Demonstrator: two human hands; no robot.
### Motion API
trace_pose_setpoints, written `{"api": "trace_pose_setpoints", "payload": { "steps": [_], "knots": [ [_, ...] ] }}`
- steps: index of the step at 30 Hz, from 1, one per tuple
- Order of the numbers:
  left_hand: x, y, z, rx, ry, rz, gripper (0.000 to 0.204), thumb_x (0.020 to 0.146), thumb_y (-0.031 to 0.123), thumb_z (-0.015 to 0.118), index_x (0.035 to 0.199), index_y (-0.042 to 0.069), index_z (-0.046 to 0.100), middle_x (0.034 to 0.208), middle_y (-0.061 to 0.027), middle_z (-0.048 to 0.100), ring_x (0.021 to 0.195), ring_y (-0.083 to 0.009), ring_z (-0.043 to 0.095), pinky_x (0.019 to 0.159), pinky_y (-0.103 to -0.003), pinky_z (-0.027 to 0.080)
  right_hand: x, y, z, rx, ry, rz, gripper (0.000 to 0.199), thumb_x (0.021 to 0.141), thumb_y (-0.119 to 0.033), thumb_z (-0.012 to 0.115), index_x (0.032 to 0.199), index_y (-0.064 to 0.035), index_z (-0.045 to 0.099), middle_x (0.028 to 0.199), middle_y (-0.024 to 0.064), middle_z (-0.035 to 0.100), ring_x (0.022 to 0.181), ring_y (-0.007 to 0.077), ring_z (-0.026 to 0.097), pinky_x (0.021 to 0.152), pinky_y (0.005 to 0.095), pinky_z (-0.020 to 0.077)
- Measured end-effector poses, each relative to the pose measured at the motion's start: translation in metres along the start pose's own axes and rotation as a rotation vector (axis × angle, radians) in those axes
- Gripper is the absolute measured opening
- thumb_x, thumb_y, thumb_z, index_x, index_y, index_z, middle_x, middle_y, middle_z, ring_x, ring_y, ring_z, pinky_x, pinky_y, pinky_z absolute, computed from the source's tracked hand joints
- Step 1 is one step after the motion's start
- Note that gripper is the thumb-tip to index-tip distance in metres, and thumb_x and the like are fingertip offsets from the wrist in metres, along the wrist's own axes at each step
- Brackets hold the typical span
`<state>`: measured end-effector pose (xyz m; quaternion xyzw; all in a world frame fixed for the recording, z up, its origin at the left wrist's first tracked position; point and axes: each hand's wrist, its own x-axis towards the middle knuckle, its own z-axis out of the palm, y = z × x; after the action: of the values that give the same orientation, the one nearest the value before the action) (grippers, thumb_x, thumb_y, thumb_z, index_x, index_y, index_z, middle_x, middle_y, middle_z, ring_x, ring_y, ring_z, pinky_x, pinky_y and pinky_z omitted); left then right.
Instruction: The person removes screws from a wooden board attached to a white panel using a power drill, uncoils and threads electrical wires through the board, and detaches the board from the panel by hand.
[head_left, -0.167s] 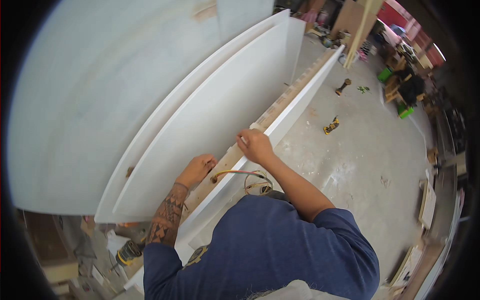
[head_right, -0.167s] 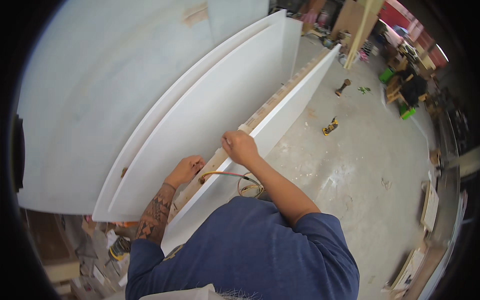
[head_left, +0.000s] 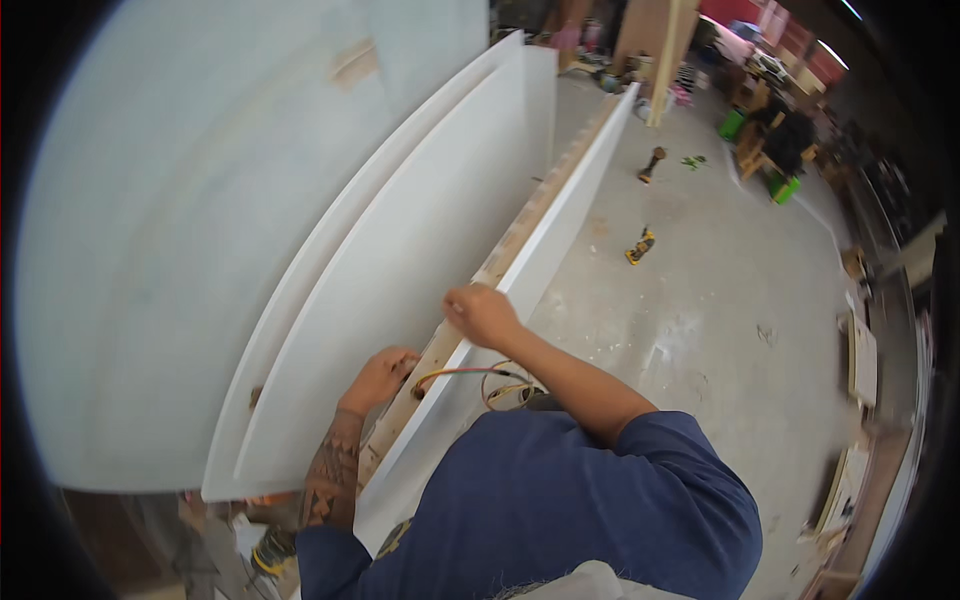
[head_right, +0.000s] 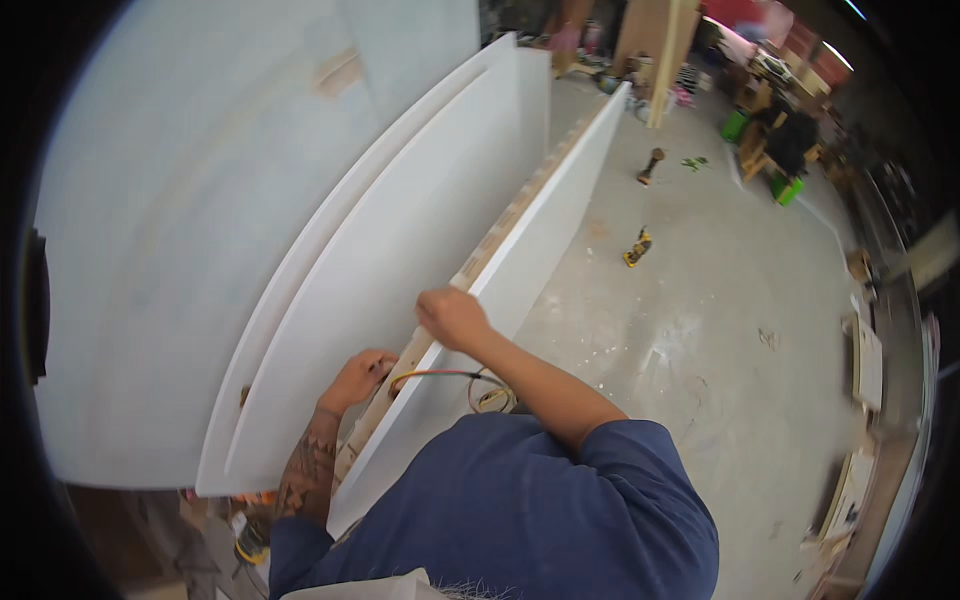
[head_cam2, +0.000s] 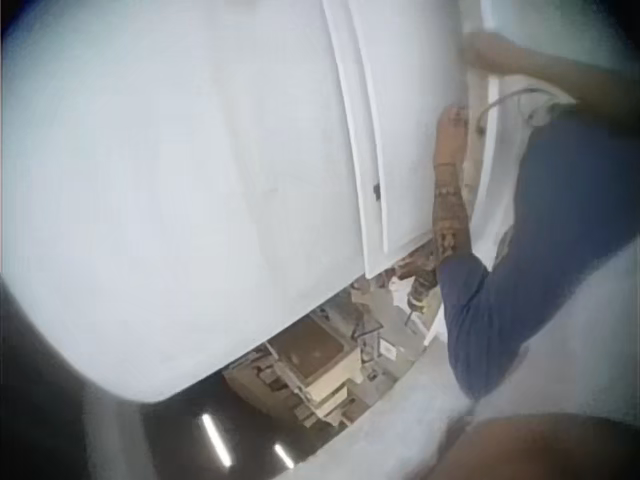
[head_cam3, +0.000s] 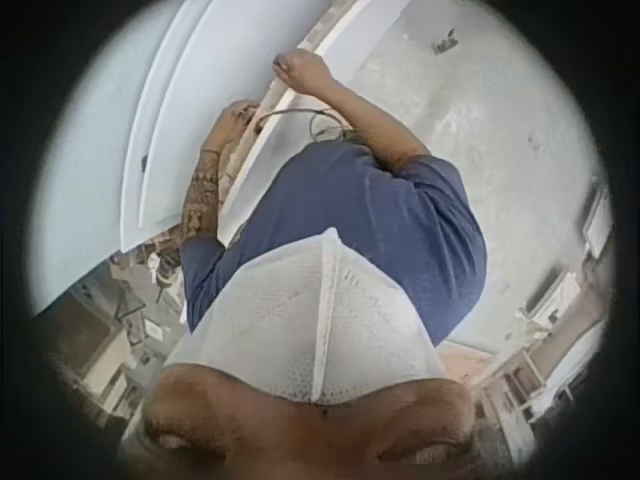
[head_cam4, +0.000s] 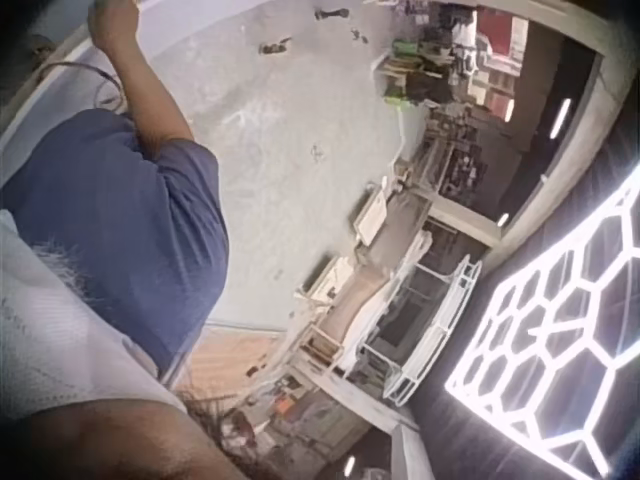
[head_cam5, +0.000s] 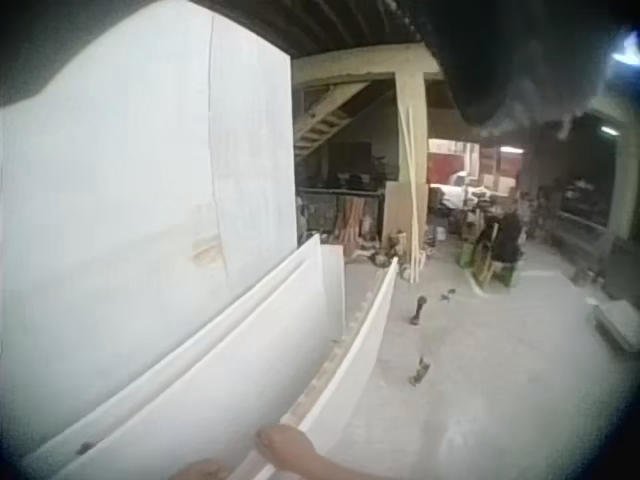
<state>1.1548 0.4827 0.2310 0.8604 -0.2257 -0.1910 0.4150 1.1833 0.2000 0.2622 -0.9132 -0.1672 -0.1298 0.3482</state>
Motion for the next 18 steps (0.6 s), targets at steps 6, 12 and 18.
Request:
{"api": "trace_pose_setpoints", "payload": {
  "steps": [6,12,18],
  "knots": [
    [-0.010,0.003,-0.006,0.114,-0.042,-0.033,0.035,0.103,0.004,0.064,0.137,0.009,0.071,0.111,-0.0133,0.071,0.094,-0.0229,0.069,0.089,-0.035,0.056,0.035,-0.009,0.004,-0.307,-0.628,0.043,0.030,0.085,-0.032,0.079,0.100,-0.0063,0.081,0.093,0.0160,0.079,0.095,0.0390,0.077,0.082,0.0508,0.0616],
    [0.000,-0.014,-0.013,-0.196,-0.152,-0.248,0.036,0.102,0.008,0.069,0.138,0.004,0.070,0.108,-0.0096,0.072,0.096,-0.0193,0.070,0.091,-0.033,0.059,0.059,-0.010,0.046,-0.334,-1.024,0.014,0.041,0.074,-0.034,0.092,0.101,-0.0044,0.085,0.101,0.0172,0.081,0.096,0.0368,0.078,0.083,0.0480,0.0619],
    [0.015,-0.008,-0.024,-0.351,-0.268,-0.383,0.023,0.103,0.011,0.071,0.124,0.003,0.074,0.110,-0.0070,0.075,0.097,-0.0136,0.073,0.090,-0.029,0.063,0.064,-0.001,0.041,-0.286,-1.050,0.048,0.047,0.070,-0.033,0.098,0.102,-0.0011,0.084,0.103,0.0179,0.081,0.098,0.0366,0.078,0.086,0.0464,0.0617]
  ]
}}
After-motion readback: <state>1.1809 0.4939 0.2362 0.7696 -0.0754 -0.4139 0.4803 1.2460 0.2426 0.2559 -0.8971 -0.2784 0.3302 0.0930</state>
